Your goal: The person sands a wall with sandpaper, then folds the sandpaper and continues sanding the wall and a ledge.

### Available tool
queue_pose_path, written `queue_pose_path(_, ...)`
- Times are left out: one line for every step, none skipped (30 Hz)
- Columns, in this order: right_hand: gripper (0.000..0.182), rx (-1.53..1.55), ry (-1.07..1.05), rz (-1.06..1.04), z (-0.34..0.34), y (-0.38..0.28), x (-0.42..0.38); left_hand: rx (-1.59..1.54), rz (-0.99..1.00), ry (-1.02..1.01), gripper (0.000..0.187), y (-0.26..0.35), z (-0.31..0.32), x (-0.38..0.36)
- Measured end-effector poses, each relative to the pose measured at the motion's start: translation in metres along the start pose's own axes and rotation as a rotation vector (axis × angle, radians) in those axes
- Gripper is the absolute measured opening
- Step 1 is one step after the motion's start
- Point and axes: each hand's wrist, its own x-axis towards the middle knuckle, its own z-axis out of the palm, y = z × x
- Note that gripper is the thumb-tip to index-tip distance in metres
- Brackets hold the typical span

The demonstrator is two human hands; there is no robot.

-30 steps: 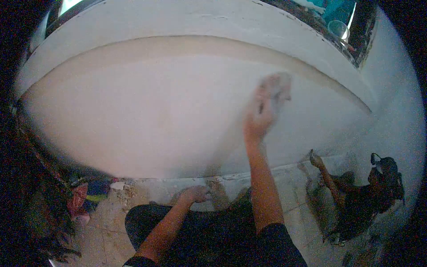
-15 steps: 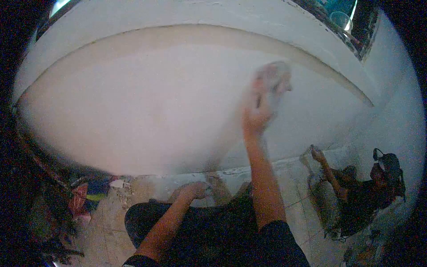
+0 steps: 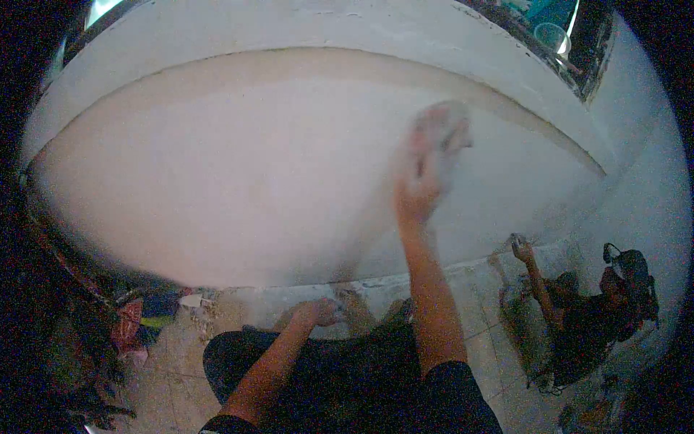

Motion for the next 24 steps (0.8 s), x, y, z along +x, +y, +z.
queue_pose_path(0.039, 0.001, 0.003, -0.002, 0.002, -0.010, -0.006, 0.002, 0.000, 0.003, 0.055, 0.004, -0.005, -0.003)
queue_pose_path(0.039, 0.012, -0.095, -0.115, 0.001, -0.021, -0.015, 0.024, -0.059, -0.024, 0.050, 0.018, -0.024, -0.018)
queue_pose_path(0.039, 0.024, -0.196, -0.225, -0.004, -0.028, -0.025, 0.044, -0.119, -0.054, 0.046, 0.028, -0.033, -0.027)
queue_pose_path(0.039, 0.026, -0.196, -0.223, -0.008, -0.021, -0.040, 0.044, -0.122, -0.054, 0.046, 0.027, -0.030, -0.022)
queue_pose_path(0.044, 0.004, -0.296, -0.233, -0.011, -0.005, -0.059, 0.059, -0.101, -0.118, 0.044, 0.021, -0.026, -0.011)
queue_pose_path(0.050, -0.018, -0.397, -0.241, -0.014, 0.008, -0.068, 0.073, -0.081, -0.185, 0.041, 0.017, -0.024, -0.005)
queue_pose_path(0.050, -0.015, -0.389, -0.243, -0.017, 0.019, -0.063, 0.078, -0.084, -0.179, 0.041, 0.021, -0.032, -0.012)
queue_pose_path(0.049, -0.007, -0.263, -0.150, -0.023, 0.030, -0.058, 0.044, -0.115, -0.132, 0.039, 0.032, -0.042, -0.028)
queue_pose_path(0.048, -0.001, -0.138, -0.057, -0.025, 0.034, -0.051, 0.011, -0.142, -0.086, 0.037, 0.038, -0.048, -0.036)
queue_pose_path(0.048, -0.003, -0.137, -0.058, -0.022, 0.037, -0.041, 0.011, -0.140, -0.086, 0.037, 0.037, -0.045, -0.037)
queue_pose_path(0.046, 0.049, -0.015, 0.048, -0.020, 0.036, -0.019, 0.011, -0.126, -0.032, 0.035, 0.035, -0.041, -0.037)
queue_pose_path(0.045, 0.099, 0.109, 0.156, -0.021, 0.034, -0.002, 0.012, -0.109, 0.020, 0.034, 0.032, -0.036, -0.035)
queue_pose_path(0.045, 0.091, 0.113, 0.156, -0.021, 0.025, 0.005, 0.017, -0.103, 0.016, 0.034, 0.025, -0.026, -0.025)
queue_pose_path(0.044, 0.175, 0.043, 0.242, -0.016, 0.011, 0.011, 0.000, -0.084, -0.064, 0.033, 0.012, -0.014, -0.006)
queue_pose_path(0.043, 0.261, -0.028, 0.325, -0.010, -0.001, 0.013, -0.017, -0.066, -0.143, 0.032, 0.005, -0.007, 0.005)
queue_pose_path(0.043, 0.259, -0.024, 0.321, -0.004, -0.010, 0.011, -0.014, -0.062, -0.140, 0.032, 0.003, -0.003, 0.007)
queue_pose_path(0.044, 0.142, -0.063, 0.086, 0.001, -0.017, 0.006, -0.011, -0.065, -0.123, 0.033, 0.001, 0.000, 0.009)
queue_pose_path(0.045, 0.024, -0.102, -0.147, 0.003, -0.020, 0.001, -0.010, -0.068, -0.106, 0.034, 0.004, -0.005, 0.006)
queue_pose_path(0.045, 0.025, -0.099, -0.151, -0.001, -0.017, -0.011, -0.009, -0.068, -0.101, 0.034, 0.008, -0.007, -0.002)
queue_pose_path(0.044, 0.016, -0.200, -0.209, -0.007, -0.013, -0.027, -0.029, -0.023, 0.003, 0.035, 0.021, -0.019, -0.025)
queue_pose_path(0.044, 0.006, -0.299, -0.267, -0.009, -0.009, -0.038, -0.047, 0.022, 0.107, 0.036, 0.027, -0.029, -0.039)
queue_pose_path(0.044, 0.011, -0.289, -0.272, -0.014, 0.000, -0.040, -0.041, 0.019, 0.116, 0.036, 0.026, -0.032, -0.037)
queue_pose_path(0.043, 0.000, -0.230, -0.223, -0.020, 0.014, -0.039, -0.039, -0.026, 0.017, 0.037, 0.024, -0.032, -0.032)
queue_pose_path(0.041, -0.012, -0.173, -0.174, -0.024, 0.016, -0.032, -0.039, -0.070, -0.083, 0.039, 0.020, -0.029, -0.024)
